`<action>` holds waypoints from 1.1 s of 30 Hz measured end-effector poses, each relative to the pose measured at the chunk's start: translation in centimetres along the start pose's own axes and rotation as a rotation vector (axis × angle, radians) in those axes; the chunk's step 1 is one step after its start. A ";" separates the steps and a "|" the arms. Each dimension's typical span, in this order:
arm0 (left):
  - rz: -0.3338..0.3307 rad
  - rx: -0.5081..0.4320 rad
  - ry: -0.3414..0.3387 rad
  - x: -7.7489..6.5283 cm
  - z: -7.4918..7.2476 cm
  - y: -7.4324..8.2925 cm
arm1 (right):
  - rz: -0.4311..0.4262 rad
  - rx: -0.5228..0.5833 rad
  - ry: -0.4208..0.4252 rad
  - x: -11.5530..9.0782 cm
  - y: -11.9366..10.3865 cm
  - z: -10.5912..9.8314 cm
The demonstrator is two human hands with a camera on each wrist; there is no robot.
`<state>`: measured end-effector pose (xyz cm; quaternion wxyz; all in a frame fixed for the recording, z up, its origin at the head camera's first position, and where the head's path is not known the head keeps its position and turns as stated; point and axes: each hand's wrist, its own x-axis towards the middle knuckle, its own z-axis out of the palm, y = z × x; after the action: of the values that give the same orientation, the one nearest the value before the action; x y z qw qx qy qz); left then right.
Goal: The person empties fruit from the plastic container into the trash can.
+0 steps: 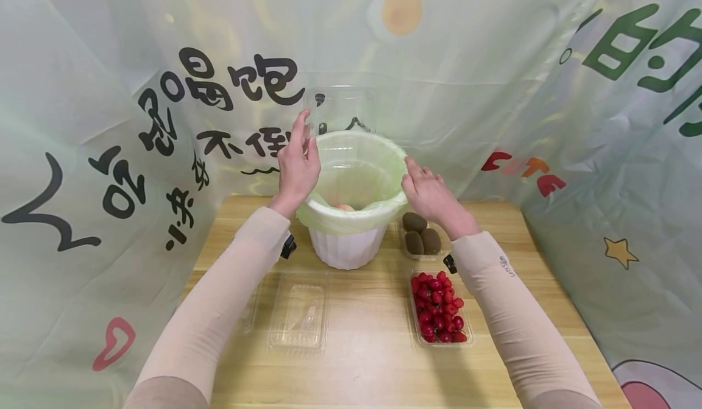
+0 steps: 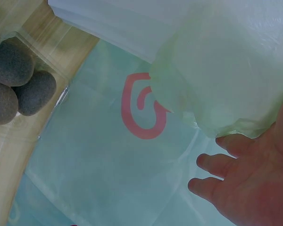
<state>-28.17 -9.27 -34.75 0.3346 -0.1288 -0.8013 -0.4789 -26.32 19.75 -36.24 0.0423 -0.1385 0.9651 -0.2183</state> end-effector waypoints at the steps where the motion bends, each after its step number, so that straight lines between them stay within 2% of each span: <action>1: 0.003 0.000 -0.001 0.0 0.0 0.0 | 0.000 0.000 0.000 0.0 0.0 0.0; 10: 0.003 0.041 -0.011 0.1 -0.1 0.2 | -0.003 -0.003 0.000 0.0 0.0 0.0; 17: -0.011 0.012 -0.028 0.2 -0.1 0.3 | -0.003 -0.004 0.003 0.0 0.0 -0.1; 27: -0.137 -0.022 -0.115 0.4 -0.8 1.5 | 0.000 -0.011 -0.006 0.1 0.0 0.0; 33: -0.242 -0.007 -0.201 0.5 -1.1 2.2 | 0.000 -0.013 -0.008 0.1 0.0 0.0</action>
<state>-26.89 -9.16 -32.60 0.1921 -0.0800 -0.8388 -0.5031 -26.38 19.71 -36.21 0.0451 -0.1399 0.9662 -0.2117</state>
